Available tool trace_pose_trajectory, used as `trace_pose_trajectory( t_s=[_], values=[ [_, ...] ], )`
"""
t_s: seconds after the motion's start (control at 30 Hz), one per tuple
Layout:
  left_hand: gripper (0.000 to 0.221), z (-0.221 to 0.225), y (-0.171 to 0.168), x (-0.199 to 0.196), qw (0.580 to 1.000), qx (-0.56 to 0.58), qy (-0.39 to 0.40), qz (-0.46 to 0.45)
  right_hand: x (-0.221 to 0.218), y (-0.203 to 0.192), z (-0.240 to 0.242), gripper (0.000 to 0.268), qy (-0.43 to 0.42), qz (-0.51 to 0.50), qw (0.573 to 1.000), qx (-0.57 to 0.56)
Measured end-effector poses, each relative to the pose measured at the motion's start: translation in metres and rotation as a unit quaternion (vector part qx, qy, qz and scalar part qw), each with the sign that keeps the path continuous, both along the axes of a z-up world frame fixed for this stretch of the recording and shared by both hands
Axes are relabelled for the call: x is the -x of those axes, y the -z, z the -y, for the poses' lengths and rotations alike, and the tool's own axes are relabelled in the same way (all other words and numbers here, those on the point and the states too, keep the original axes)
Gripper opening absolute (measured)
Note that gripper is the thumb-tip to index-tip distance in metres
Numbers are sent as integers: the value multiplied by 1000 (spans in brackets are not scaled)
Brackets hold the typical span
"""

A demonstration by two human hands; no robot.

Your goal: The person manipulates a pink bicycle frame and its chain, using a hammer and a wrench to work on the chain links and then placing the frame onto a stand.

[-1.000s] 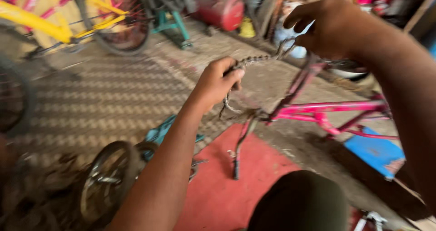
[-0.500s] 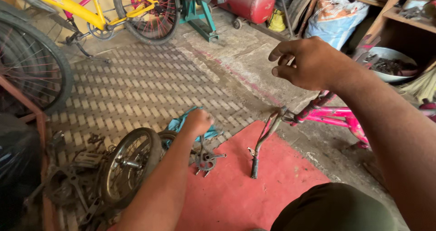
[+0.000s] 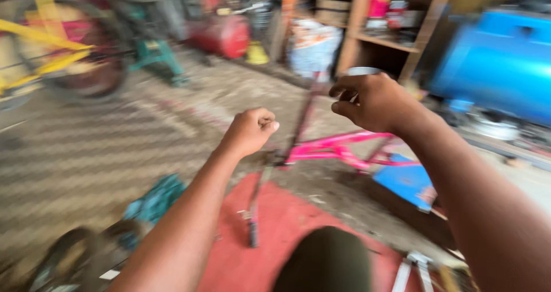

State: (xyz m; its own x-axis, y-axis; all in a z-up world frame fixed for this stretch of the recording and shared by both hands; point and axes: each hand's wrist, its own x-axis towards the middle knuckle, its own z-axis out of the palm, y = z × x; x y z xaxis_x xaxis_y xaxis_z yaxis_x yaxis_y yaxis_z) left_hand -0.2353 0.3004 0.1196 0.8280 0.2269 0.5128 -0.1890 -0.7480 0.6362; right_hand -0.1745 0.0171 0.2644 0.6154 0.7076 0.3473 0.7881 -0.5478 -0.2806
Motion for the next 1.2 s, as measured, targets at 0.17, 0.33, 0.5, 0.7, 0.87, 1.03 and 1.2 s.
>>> trace_pose_trajectory(
  t_s=[0.17, 0.33, 0.5, 0.7, 0.87, 1.03, 1.2],
  values=[
    [33, 128, -46, -50, 995, -12, 98, -30, -61, 11, 109, 38, 109, -18, 994, -17],
    [34, 221, -47, -91, 984, -25, 148, -93, -120, 83, 195, 38, 209, -144, 959, -127],
    [32, 256, -10, -134, 982, 49, 159, -93, -195, 211, 241, 34, 267, -235, 922, -154],
    [31, 230, -24, -166, 989, 8, 45, 143, -240, 281, 242, 46, 293, -306, 871, -249],
    [42, 223, -47, -134, 966, -69, -5, 248, -269, 278, 191, 39, 308, -472, 697, -443],
    [84, 173, -45, -105, 911, -108, -206, 340, -288, 309, 154, 43, 318, -538, 695, -356],
    [41, 108, -2, -126, 950, 293, -68, 80, -303, 331, 136, 35, 285, -524, 652, -469]
  ],
)
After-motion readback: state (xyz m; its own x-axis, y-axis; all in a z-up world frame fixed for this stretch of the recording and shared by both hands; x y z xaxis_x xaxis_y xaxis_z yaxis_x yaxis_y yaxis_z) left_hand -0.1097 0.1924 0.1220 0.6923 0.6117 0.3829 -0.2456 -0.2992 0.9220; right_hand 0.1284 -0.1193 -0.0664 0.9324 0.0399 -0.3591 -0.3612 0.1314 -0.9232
